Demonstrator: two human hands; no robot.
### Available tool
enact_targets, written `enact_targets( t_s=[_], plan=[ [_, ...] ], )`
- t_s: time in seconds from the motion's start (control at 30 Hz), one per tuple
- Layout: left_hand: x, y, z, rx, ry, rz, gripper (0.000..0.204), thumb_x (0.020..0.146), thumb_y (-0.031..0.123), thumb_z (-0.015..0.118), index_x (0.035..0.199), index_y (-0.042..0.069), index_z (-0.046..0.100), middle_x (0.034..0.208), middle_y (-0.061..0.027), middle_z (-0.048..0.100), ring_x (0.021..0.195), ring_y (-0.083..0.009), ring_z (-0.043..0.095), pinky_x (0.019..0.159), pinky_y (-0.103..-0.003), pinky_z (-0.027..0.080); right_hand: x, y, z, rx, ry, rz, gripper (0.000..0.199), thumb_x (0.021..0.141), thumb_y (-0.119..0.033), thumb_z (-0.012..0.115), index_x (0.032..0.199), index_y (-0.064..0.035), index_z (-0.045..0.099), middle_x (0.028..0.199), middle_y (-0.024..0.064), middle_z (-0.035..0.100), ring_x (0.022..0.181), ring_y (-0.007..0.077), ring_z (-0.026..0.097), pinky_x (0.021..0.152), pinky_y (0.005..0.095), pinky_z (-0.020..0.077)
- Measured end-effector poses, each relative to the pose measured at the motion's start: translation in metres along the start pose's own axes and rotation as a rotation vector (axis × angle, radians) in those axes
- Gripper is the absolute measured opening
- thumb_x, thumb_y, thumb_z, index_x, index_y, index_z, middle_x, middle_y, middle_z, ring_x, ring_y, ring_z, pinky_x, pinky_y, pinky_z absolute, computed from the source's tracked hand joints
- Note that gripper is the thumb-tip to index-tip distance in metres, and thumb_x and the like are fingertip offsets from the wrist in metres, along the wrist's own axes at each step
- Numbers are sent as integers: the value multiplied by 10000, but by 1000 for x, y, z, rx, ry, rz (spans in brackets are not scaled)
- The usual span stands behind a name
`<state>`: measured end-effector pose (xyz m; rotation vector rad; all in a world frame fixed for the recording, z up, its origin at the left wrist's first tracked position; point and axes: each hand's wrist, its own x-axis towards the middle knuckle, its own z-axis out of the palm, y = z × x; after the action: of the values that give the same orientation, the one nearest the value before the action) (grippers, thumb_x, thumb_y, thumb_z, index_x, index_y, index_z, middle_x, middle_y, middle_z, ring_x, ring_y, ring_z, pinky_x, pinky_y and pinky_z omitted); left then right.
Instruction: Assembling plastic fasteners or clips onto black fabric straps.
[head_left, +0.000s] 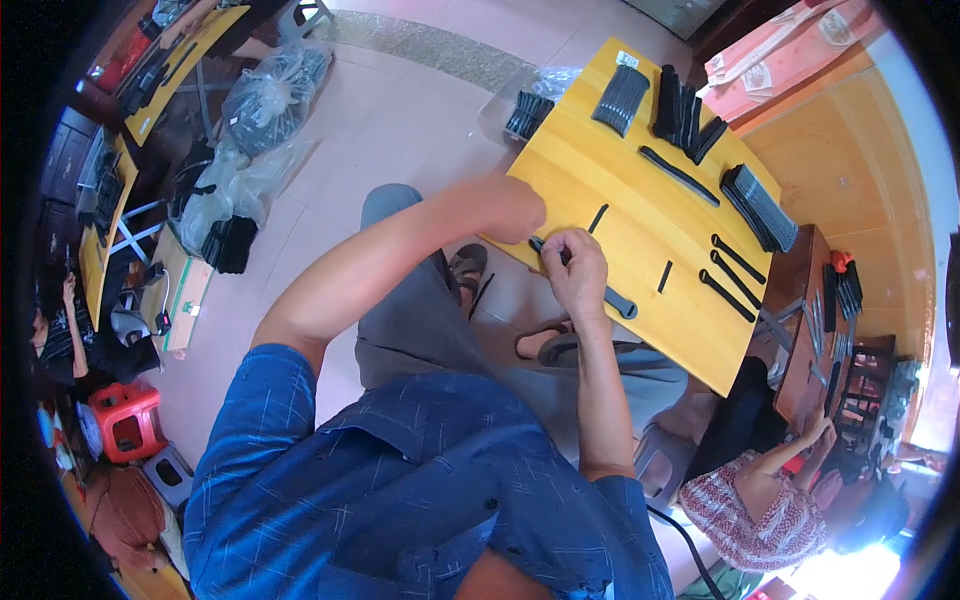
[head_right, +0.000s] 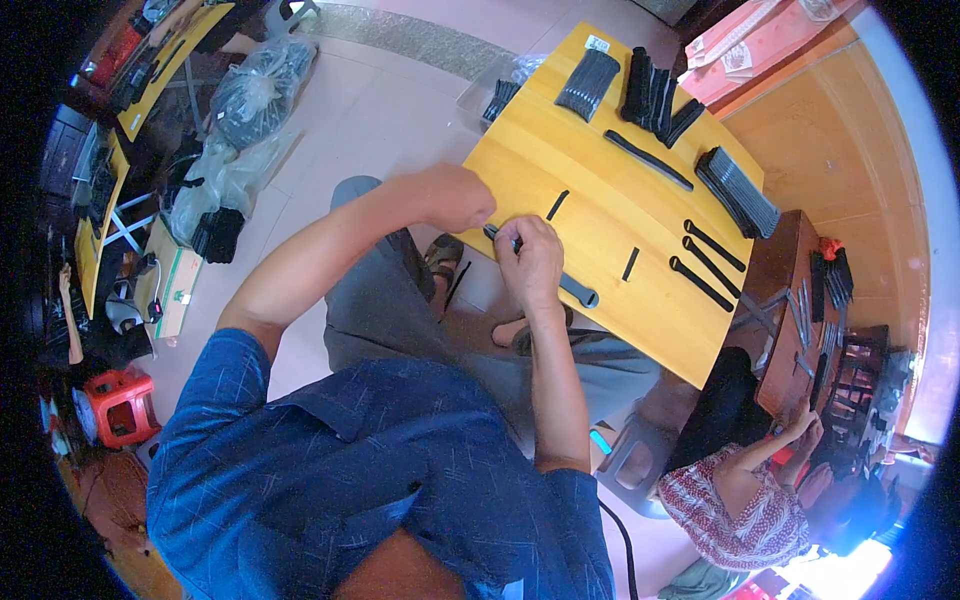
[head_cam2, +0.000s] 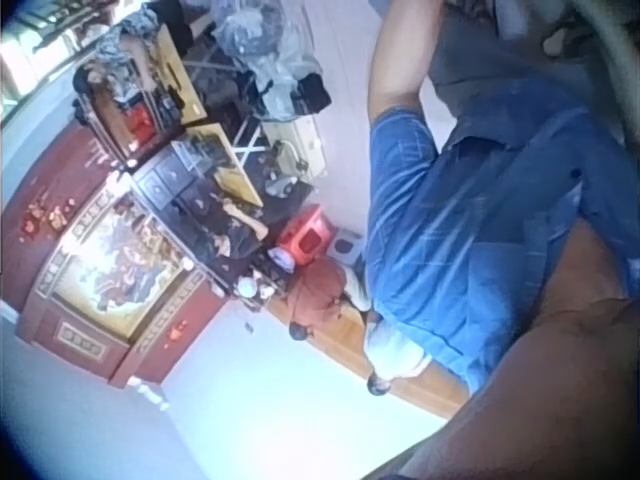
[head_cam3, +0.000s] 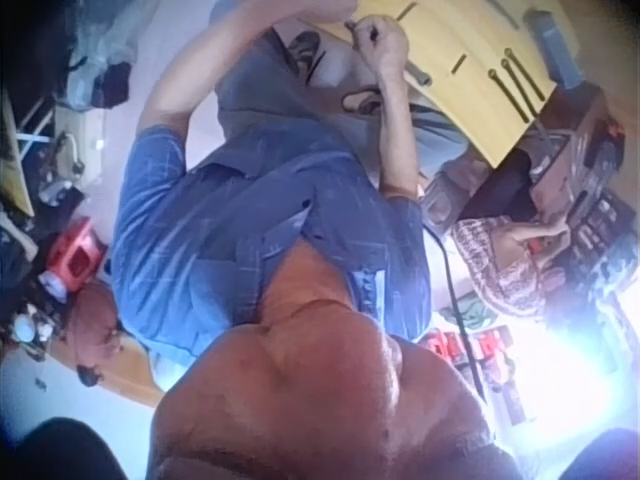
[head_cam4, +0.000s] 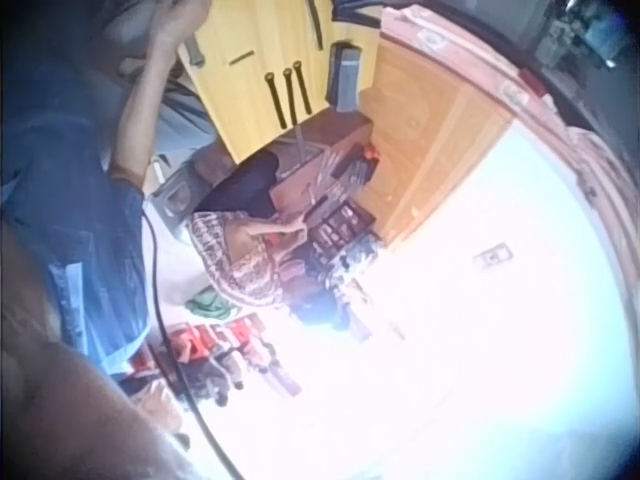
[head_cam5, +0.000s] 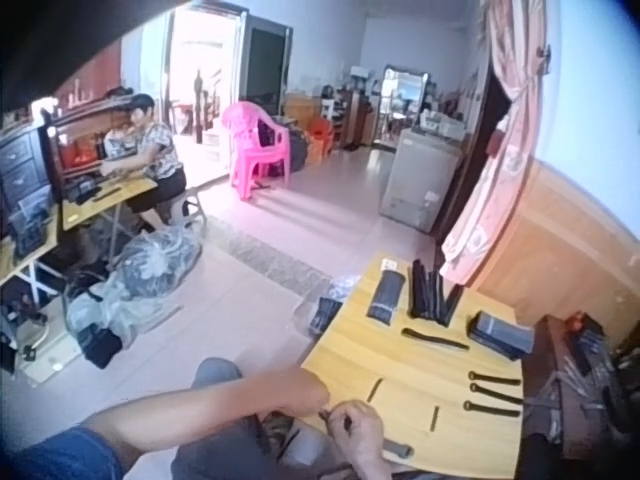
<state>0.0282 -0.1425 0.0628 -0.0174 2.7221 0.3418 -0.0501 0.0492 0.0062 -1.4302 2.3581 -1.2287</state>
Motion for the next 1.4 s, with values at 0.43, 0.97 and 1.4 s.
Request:
enact_targets(
  t_s=[0.43, 0.97, 1.4],
  plan=[
    [-52, 24, 67, -932, 582, 14, 486, 980, 438, 666, 794, -7, 606, 686, -111, 583, 645, -171, 521, 605, -384, 435, -13, -48, -18, 217, 10, -2, 83, 902, -66, 697, 900, -3, 641, 870, 129, 631, 841, 274, 633, 777, 363, 501],
    [-81, 79, 32, -758, 741, 197, 338, 981, 334, 619, 842, 26, 614, 767, -228, 643, 736, -439, 650, 635, -498, 486, -44, -46, -22, 764, 37, 323, 196, 1070, -209, 563, 1022, -24, 604, 905, -8, 574, 883, 106, 547, 805, 284, 467],
    [-75, 47, 55, -739, 498, 213, 289, 997, 250, 589, 952, -26, 661, 912, -239, 648, 875, -383, 632, 797, -461, 489, -34, -88, -67, -78, -330, -74, 192, 986, -239, 653, 1021, -51, 669, 927, 163, 696, 885, 363, 691, 763, 443, 543]
  ],
)
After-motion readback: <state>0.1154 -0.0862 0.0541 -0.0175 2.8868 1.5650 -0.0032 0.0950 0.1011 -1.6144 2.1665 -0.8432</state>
